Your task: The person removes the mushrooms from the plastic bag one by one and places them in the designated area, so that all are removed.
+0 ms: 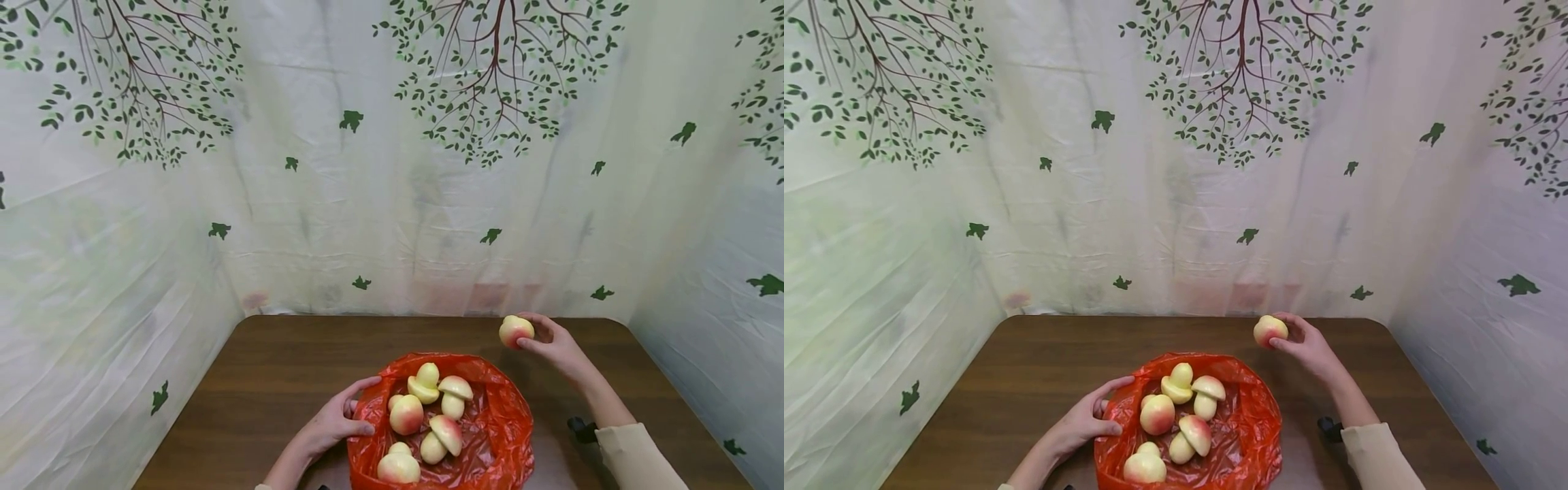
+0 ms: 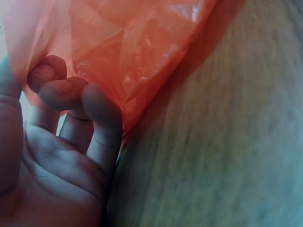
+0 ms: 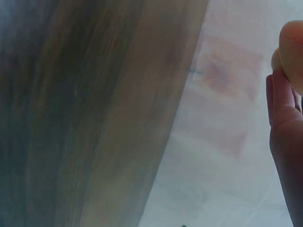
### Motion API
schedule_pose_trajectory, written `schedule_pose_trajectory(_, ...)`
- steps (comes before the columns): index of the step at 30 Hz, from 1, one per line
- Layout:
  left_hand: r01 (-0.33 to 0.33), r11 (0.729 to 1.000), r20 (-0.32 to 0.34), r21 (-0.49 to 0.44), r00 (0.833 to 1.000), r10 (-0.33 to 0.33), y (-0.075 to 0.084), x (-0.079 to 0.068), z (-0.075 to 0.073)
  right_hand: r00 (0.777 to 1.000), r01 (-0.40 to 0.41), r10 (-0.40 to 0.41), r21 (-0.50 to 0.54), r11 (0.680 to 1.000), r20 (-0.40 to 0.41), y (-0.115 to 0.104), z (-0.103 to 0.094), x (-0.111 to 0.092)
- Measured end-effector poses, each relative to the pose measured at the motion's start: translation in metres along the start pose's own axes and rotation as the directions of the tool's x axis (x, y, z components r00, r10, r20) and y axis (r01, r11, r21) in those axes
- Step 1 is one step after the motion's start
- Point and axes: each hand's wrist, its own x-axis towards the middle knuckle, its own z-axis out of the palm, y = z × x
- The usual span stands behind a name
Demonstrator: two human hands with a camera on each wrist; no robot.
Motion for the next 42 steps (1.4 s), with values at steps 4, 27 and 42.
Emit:
schedule_pose_trajectory(4,-0.011,1.0,0.01,-0.002,1.0,0.011,0.0,0.001,0.0,0.999,-0.041,0.041,-0.029,0.999,-0.013,0.008,-0.003,0.009)
schedule_pose_trajectory(27,-0.006,1.0,0.004,0.006,1.0,0.006,0.0,0.001,0.0,0.981,-0.187,0.191,-0.12,0.975,0.02,0.037,-0.014,0.026)
schedule_pose_trajectory(42,0.002,1.0,-0.008,-0.002,1.0,-0.002,-0.001,0.0,0.0,0.971,-0.219,0.228,-0.113,0.969,0.07,0.055,-0.015,0.026)
